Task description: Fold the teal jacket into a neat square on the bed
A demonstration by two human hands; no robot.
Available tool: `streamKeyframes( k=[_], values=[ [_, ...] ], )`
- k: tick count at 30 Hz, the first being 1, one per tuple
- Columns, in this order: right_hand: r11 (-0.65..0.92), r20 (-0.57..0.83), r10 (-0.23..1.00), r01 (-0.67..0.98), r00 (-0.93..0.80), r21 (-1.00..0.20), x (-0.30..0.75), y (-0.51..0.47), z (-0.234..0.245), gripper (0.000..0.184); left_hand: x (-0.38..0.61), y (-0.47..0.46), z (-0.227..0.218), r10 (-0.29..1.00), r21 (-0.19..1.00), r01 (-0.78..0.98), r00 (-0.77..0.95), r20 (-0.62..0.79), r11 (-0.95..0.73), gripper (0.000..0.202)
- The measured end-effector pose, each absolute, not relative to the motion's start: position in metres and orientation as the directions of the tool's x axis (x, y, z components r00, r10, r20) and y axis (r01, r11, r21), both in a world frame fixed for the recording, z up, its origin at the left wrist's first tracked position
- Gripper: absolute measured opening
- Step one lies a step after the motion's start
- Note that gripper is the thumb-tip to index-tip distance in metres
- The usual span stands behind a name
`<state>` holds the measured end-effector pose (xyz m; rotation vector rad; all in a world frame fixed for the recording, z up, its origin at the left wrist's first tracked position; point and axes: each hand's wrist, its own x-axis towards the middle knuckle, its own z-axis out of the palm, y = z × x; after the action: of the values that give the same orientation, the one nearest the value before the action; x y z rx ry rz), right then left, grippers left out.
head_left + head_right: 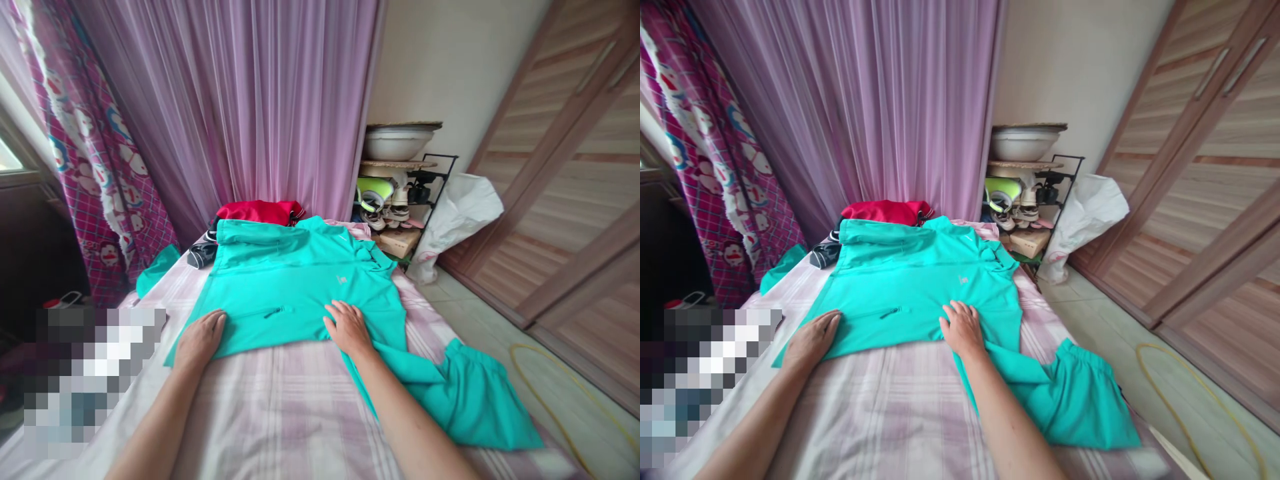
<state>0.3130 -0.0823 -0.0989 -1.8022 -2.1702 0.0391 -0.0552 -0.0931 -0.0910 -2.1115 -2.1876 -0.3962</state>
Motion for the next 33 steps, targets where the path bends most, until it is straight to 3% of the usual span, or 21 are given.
streamKeyframes(
  k=[8,13,16,22,27,33],
  values=[
    [0.155,0.11,0.984,0.975,-0.138,-0.157,0.309,-0.085,-0.094,0.045,-0.044,-0.122,-0.096,0.968,0.083,0.995,0.042,0.247,-0.064,0.053],
    [0.168,-0.001,0.985,0.974,-0.17,-0.151,0.319,-0.09,-0.081,0.05,-0.042,-0.129,-0.099,0.979,0.085,0.996,-0.015,0.205,-0.002,0.052],
    [0.11,0.045,0.994,0.986,-0.105,-0.129,0.344,-0.086,-0.072,0.05,-0.043,-0.127,-0.102,0.982,0.092,0.995,-0.049,0.181,0.033,0.054],
    [-0.173,0.109,0.976,0.978,0.186,-0.121,0.403,-0.07,-0.092,0.054,-0.048,-0.123,-0.11,0.977,0.086,0.994,-0.078,0.196,0.062,0.053],
    [-0.162,0.165,0.97,0.98,0.179,-0.114,0.419,-0.064,-0.121,0.055,-0.052,-0.123,-0.112,0.981,0.062,0.996,-0.067,0.183,0.057,0.053],
    [-0.171,0.167,0.967,0.977,0.191,-0.126,0.417,-0.066,-0.119,0.054,-0.056,-0.123,-0.115,0.979,0.034,0.999,-0.044,0.198,0.038,0.053]
  ],
)
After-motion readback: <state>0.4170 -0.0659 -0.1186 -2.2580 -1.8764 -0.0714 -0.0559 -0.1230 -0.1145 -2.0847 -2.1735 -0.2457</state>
